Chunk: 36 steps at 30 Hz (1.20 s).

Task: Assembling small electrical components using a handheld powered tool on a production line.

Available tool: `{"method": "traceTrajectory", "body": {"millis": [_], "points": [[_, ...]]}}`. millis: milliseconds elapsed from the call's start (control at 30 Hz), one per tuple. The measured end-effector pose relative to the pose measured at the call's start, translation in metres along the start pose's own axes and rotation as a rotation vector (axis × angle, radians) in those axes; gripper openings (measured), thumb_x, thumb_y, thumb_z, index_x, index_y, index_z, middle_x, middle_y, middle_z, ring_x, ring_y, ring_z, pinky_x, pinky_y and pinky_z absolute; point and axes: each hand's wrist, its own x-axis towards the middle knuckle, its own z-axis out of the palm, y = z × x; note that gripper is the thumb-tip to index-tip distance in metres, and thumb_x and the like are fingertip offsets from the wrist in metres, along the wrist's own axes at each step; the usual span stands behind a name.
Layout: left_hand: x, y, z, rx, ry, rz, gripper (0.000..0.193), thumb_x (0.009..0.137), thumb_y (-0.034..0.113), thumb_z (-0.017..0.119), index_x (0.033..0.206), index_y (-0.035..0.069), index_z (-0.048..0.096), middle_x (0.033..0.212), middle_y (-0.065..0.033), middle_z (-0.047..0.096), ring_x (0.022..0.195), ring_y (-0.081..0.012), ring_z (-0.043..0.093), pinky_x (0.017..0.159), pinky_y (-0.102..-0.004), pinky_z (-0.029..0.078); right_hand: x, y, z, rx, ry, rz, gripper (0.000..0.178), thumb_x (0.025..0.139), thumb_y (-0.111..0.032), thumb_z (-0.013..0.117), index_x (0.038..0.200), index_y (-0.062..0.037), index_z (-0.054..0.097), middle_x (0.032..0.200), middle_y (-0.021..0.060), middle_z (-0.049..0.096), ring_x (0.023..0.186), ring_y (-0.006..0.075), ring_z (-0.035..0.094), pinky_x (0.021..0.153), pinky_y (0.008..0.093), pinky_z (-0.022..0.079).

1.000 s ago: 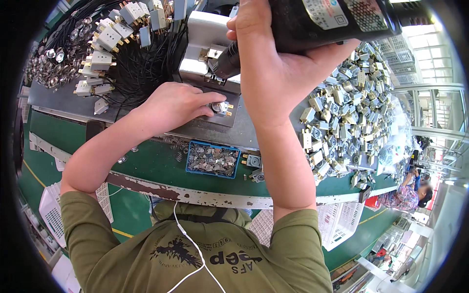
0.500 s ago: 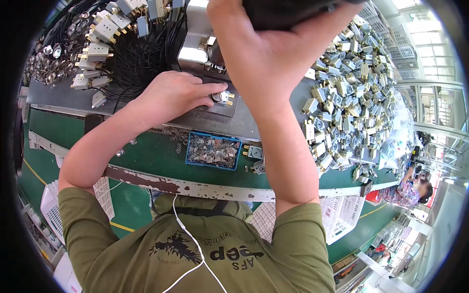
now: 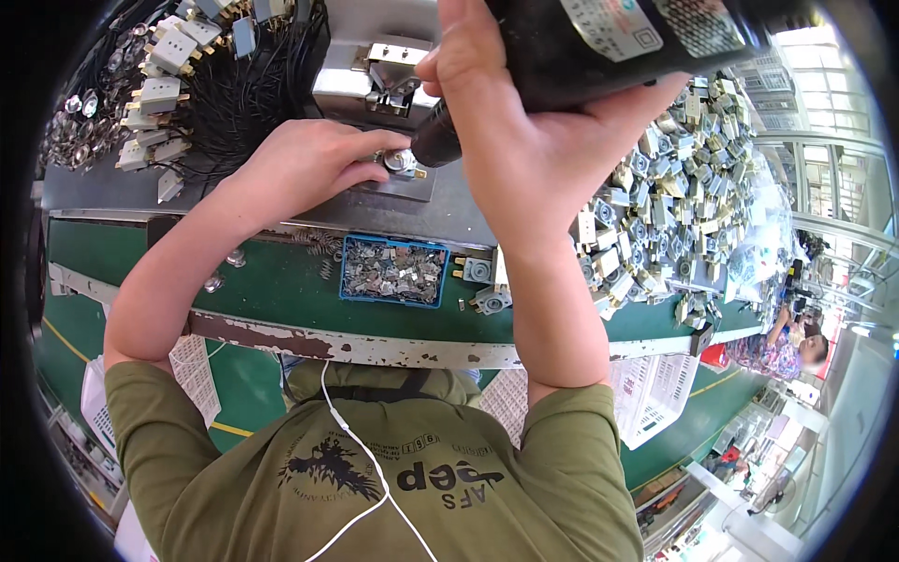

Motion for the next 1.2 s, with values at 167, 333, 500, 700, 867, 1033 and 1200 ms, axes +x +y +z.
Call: {"method": "traceTrajectory", "body": {"millis": [167, 333, 500, 700, 867, 1033, 1200], "points": [[0.000, 0.000, 0.000, 0.020, -0.004, 0.012, 0.037, 0.097, 0.039, 0.064, 0.129, 0.021, 0.068, 0.099, -0.0071, 0.076, 0.093, -0.0299, 0.072, 0.076, -0.0433, 0.057, -0.001, 0.005, -0.004, -0.009, -0.041, 0.033, 0.012, 0.095, 0.000, 0.069, 0.104, 0.0065, 0.064, 0.081, 0.0098, 0.067, 0.058, 0.0139, 0.063, 0.053, 0.0267, 0.053], [-0.001, 0.000, 0.001, 0.008, 0.001, 0.008, 0.036, 0.097, 0.038, 0.065, 0.128, 0.021, 0.068, 0.098, -0.0067, 0.076, 0.092, -0.0298, 0.072, 0.076, -0.0431, 0.057, -0.003, 0.008, -0.002, -0.019, -0.042, 0.034, 0.012, 0.094, 0.001, 0.070, 0.103, 0.0059, 0.064, 0.081, 0.0090, 0.066, 0.057, 0.0134, 0.063, 0.053, 0.0262, 0.053], [0.001, 0.001, 0.002, 0.022, 0.022, 0.022, 0.035, 0.096, 0.038, 0.066, 0.127, 0.022, 0.069, 0.096, -0.0068, 0.076, 0.091, -0.0299, 0.073, 0.075, -0.0429, 0.057, 0.020, 0.060, 0.005, 0.557, -0.183, -0.131, 0.011, 0.094, -0.001, 0.071, 0.101, 0.0057, 0.065, 0.079, 0.0079, 0.066, 0.057, 0.0127, 0.062, 0.053, 0.0252, 0.051], [0.000, -0.002, 0.003, 0.016, 0.052, 0.042, 0.036, 0.095, 0.037, 0.067, 0.126, 0.021, 0.069, 0.095, -0.0066, 0.075, 0.090, -0.0294, 0.072, 0.075, -0.0429, 0.057, 0.024, 0.080, 0.009, 1.201, -0.362, -0.241, 0.011, 0.094, -0.002, 0.071, 0.098, 0.0056, 0.065, 0.075, 0.0064, 0.064, 0.056, 0.0119, 0.061, 0.052, 0.0244, 0.050], [0.000, -0.004, 0.005, 0.050, 0.081, 0.093, 0.035, 0.095, 0.036, 0.066, 0.126, 0.021, 0.069, 0.096, -0.0064, 0.075, 0.089, -0.0290, 0.073, 0.074, -0.0431, 0.057, 0.019, 0.080, 0.006, 1.146, -0.341, -0.267, 0.009, 0.093, 0.000, 0.070, 0.099, 0.0054, 0.064, 0.077, 0.0071, 0.064, 0.056, 0.0118, 0.061, 0.053, 0.0243, 0.050], [0.001, -0.005, 0.006, 0.054, 0.056, 0.096, 0.034, 0.095, 0.036, 0.066, 0.127, 0.022, 0.069, 0.095, -0.0066, 0.075, 0.088, -0.0295, 0.073, 0.074, -0.0433, 0.057, 0.010, 0.065, 0.001, 1.077, -0.331, -0.327, 0.011, 0.092, 0.003, 0.070, 0.101, 0.0054, 0.063, 0.081, 0.0077, 0.065, 0.058, 0.0117, 0.061, 0.053, 0.0241, 0.050], [0.001, -0.006, 0.004, 0.070, 0.059, 0.092, 0.033, 0.095, 0.034, 0.067, 0.126, 0.022, 0.069, 0.093, -0.0073, 0.075, 0.087, -0.0313, 0.072, 0.073, -0.0443, 0.057, -0.010, 0.019, -0.007, 0.098, -0.218, -0.039, 0.014, 0.092, 0.005, 0.068, 0.105, 0.0061, 0.064, 0.089, 0.0114, 0.069, 0.060, 0.0111, 0.063, 0.053, 0.0234, 0.051]]}}
